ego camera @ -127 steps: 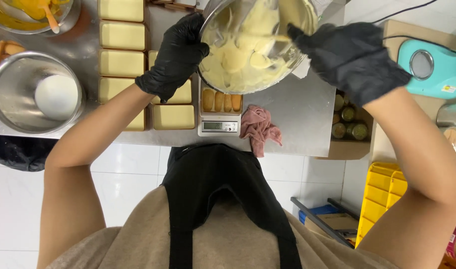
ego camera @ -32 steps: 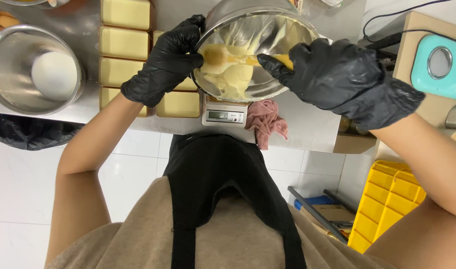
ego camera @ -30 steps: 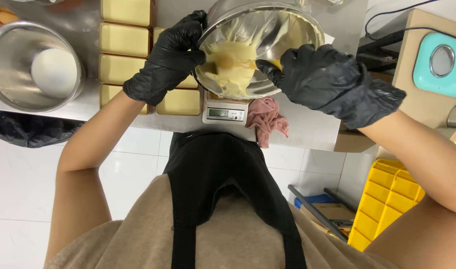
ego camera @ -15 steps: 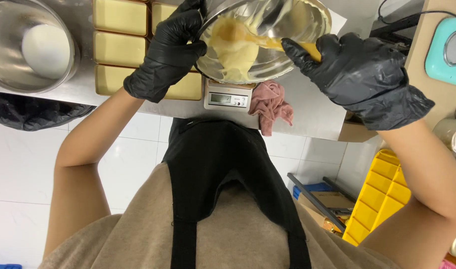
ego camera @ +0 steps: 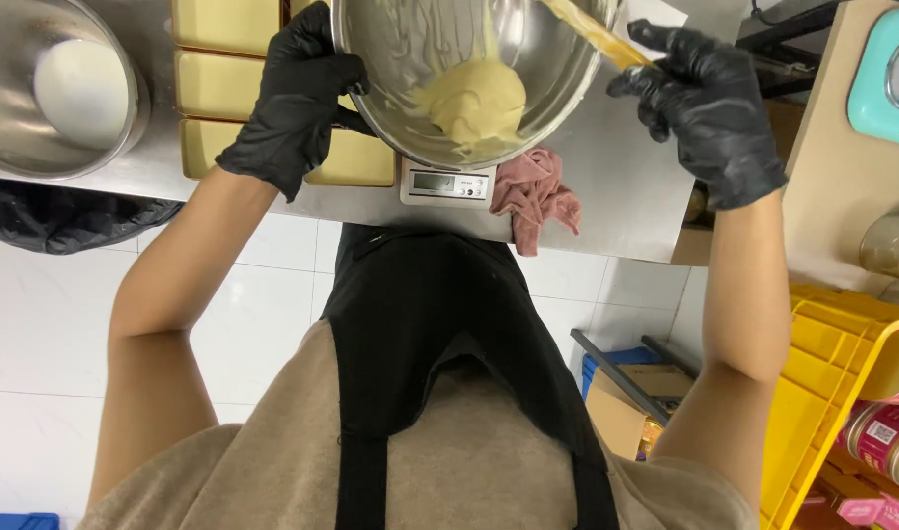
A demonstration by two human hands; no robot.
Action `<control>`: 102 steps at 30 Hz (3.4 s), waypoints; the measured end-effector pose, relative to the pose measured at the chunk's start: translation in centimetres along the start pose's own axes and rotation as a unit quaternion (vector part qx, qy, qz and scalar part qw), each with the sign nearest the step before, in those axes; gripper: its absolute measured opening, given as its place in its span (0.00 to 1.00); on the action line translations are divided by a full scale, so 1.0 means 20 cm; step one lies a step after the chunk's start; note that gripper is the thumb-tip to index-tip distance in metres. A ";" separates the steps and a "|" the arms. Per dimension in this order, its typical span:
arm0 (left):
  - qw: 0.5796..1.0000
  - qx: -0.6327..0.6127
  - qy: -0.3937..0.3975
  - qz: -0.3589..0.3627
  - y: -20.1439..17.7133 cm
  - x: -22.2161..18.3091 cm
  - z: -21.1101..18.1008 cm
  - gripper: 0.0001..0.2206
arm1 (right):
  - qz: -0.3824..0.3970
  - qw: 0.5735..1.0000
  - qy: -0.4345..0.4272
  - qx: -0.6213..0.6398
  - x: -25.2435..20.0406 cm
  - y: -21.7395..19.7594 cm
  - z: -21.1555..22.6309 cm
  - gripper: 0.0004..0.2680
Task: Filling tins with tiramisu cream and wiping the containers clean.
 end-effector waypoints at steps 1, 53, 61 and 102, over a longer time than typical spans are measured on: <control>1.000 0.000 -0.018 -0.005 -0.01 0.00 -0.01 0.11 | 0.003 0.998 0.064 0.017 0.03 0.00 0.06 0.17; 0.996 0.001 0.080 0.028 -0.03 -0.12 -0.11 0.15 | -0.079 0.991 -0.102 0.018 -0.21 0.45 -0.01 0.26; 0.961 0.167 0.202 0.088 -0.05 -0.11 0.12 0.15 | -0.096 0.677 -0.267 -0.680 -0.13 0.41 0.17 0.24; 0.883 0.272 0.362 0.127 0.17 -0.30 0.17 0.06 | -0.104 0.859 -0.123 -0.486 -0.46 0.50 -0.02 0.26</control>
Point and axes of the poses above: each hand's wrist, its own x-axis towards the middle knuckle, its own y-axis out of the palm, z = x × y, the point moved 5 cm from there along x, towards the middle knuckle, and after that the axes turned 13 degrees about -x, right-handed, at the moved point
